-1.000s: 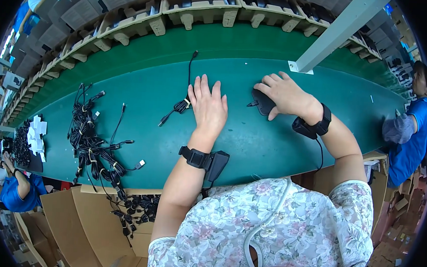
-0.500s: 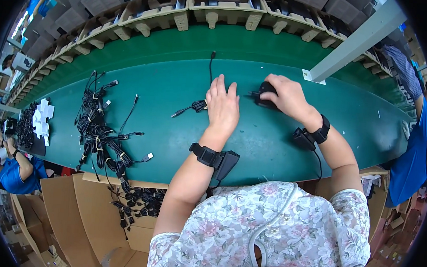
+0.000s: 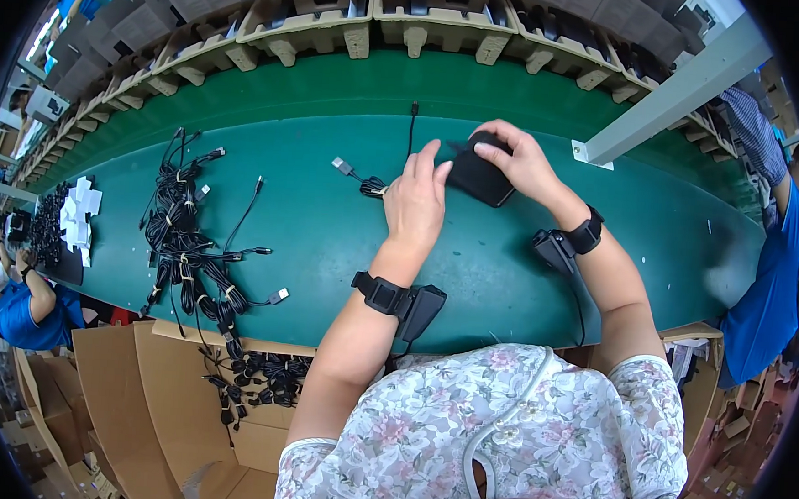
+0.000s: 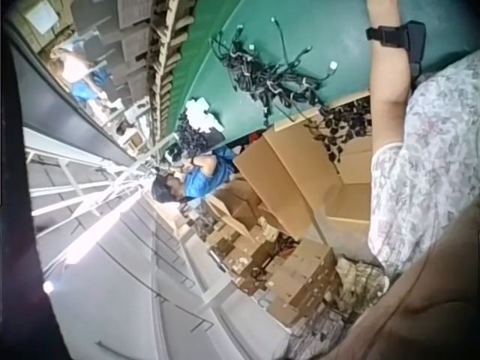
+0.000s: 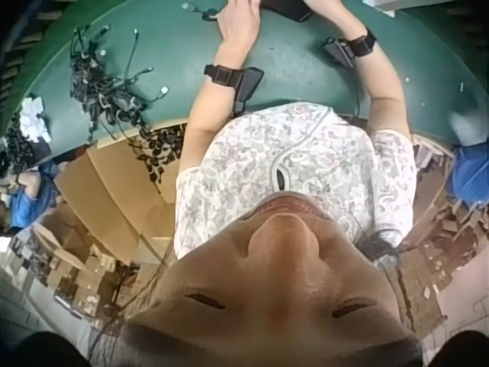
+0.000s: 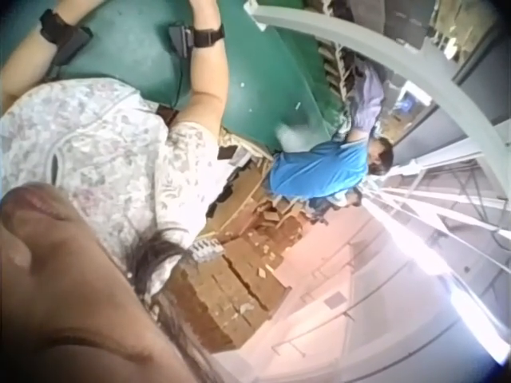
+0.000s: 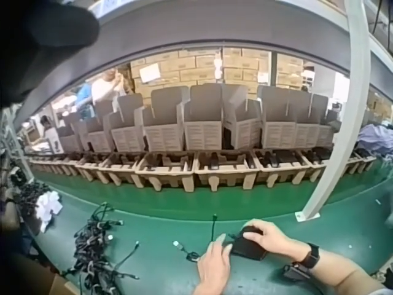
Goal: The person connects cables to black pads and places the assemblies into cardboard trays, repeating this process several times. Throughout the task, they also move a box of components and organize stacks of the pads on the work surface.
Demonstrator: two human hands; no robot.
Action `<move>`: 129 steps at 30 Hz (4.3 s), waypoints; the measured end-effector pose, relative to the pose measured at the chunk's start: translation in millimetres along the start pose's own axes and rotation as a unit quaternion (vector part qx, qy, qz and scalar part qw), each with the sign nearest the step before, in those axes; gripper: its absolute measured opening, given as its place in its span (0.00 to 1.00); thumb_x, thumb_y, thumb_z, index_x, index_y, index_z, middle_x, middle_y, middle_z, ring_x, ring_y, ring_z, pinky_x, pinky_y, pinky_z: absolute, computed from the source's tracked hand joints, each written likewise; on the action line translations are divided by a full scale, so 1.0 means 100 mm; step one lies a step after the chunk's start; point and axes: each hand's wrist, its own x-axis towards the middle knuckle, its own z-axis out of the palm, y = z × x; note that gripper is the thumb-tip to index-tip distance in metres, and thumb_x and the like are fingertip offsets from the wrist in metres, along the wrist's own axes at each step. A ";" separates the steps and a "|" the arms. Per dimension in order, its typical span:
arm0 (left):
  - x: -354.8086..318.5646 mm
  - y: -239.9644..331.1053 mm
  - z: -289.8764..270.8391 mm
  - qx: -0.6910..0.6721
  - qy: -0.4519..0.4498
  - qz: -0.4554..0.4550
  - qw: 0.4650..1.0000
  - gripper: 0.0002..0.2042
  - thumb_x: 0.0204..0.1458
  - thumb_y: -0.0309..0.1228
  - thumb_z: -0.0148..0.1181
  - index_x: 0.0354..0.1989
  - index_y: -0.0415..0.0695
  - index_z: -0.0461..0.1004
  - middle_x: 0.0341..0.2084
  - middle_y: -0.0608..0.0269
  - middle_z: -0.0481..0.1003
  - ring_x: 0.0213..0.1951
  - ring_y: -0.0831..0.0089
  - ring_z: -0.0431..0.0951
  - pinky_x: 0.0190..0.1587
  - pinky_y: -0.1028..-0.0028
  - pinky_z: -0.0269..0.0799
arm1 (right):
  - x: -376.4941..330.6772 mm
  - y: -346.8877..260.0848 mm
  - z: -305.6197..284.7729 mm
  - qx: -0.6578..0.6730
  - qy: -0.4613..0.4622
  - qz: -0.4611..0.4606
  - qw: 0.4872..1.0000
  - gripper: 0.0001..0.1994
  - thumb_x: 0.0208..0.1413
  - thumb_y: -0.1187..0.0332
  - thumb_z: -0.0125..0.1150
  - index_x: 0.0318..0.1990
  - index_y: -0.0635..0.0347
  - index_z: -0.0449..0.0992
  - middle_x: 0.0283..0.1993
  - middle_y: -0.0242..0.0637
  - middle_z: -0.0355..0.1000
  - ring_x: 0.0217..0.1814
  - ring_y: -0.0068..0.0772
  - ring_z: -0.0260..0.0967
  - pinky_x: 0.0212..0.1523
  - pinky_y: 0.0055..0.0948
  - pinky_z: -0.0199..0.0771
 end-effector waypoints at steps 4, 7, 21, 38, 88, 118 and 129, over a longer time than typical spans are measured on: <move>0.01 0.05 -0.01 -0.053 0.014 -0.023 0.998 0.12 0.50 0.33 0.56 0.41 0.44 0.70 0.22 0.58 0.70 0.21 0.62 0.73 0.22 0.66 0.67 | 0.00 -0.06 -0.04 0.001 -0.067 -0.013 0.998 0.10 0.53 0.70 0.58 0.43 0.60 0.71 0.37 0.31 0.72 0.38 0.22 0.67 0.41 0.23 0.68; 0.04 0.05 -0.02 -0.053 -0.012 -0.002 0.999 0.12 0.51 0.37 0.58 0.39 0.43 0.69 0.20 0.58 0.70 0.19 0.63 0.72 0.19 0.68 0.66 | -0.01 -0.08 -0.05 -0.033 -0.070 -0.025 0.997 0.10 0.53 0.70 0.58 0.43 0.61 0.71 0.38 0.31 0.71 0.39 0.21 0.67 0.42 0.22 0.68; 0.12 0.08 -0.21 -0.540 0.054 -0.200 0.816 0.08 0.58 0.33 0.50 0.35 0.40 0.66 0.15 0.69 0.65 0.11 0.86 0.59 0.11 0.84 0.54 | -0.17 -0.43 -0.21 0.318 -0.142 0.047 0.936 0.26 0.53 0.69 0.59 0.59 0.61 0.57 0.46 0.34 0.69 0.43 0.26 0.68 0.37 0.25 0.73; 0.00 0.24 -0.44 -0.563 -0.131 -0.171 0.798 0.16 0.62 0.40 0.38 0.31 0.41 0.65 0.08 0.73 0.55 0.09 0.85 0.53 0.11 0.83 0.48 | 0.01 -0.67 -0.47 0.224 -0.354 0.008 0.908 0.37 0.47 0.77 0.62 0.64 0.56 0.49 0.46 0.37 0.67 0.32 0.25 0.68 0.32 0.24 0.73; 0.02 0.10 -0.26 -0.245 0.216 0.040 0.944 0.11 0.47 0.14 0.44 0.37 0.39 0.69 0.37 0.55 0.70 0.41 0.63 0.70 0.46 0.69 0.66 | -0.21 -0.45 0.61 -0.389 -0.115 -0.250 0.879 0.17 0.48 0.58 0.58 0.36 0.64 0.70 0.34 0.44 0.73 0.34 0.40 0.72 0.30 0.36 0.71; -0.01 0.10 -0.07 -0.196 -0.066 0.085 0.975 0.12 0.57 0.35 0.51 0.34 0.39 0.73 0.19 0.69 0.72 0.17 0.80 0.68 0.20 0.78 0.62 | -0.27 -0.56 -0.24 0.305 -0.037 -0.078 0.948 0.12 0.61 0.62 0.47 0.46 0.59 0.65 0.37 0.33 0.69 0.39 0.24 0.66 0.43 0.23 0.66; 0.00 -0.01 -0.08 -0.641 -0.202 -0.203 0.712 0.06 0.55 0.25 0.48 0.38 0.40 0.69 0.28 0.61 0.74 0.22 0.77 0.70 0.24 0.80 0.65 | -0.36 -0.56 -0.11 -0.263 -0.042 -0.281 0.922 0.12 0.55 0.68 0.54 0.45 0.60 0.61 0.36 0.39 0.69 0.35 0.38 0.68 0.38 0.30 0.68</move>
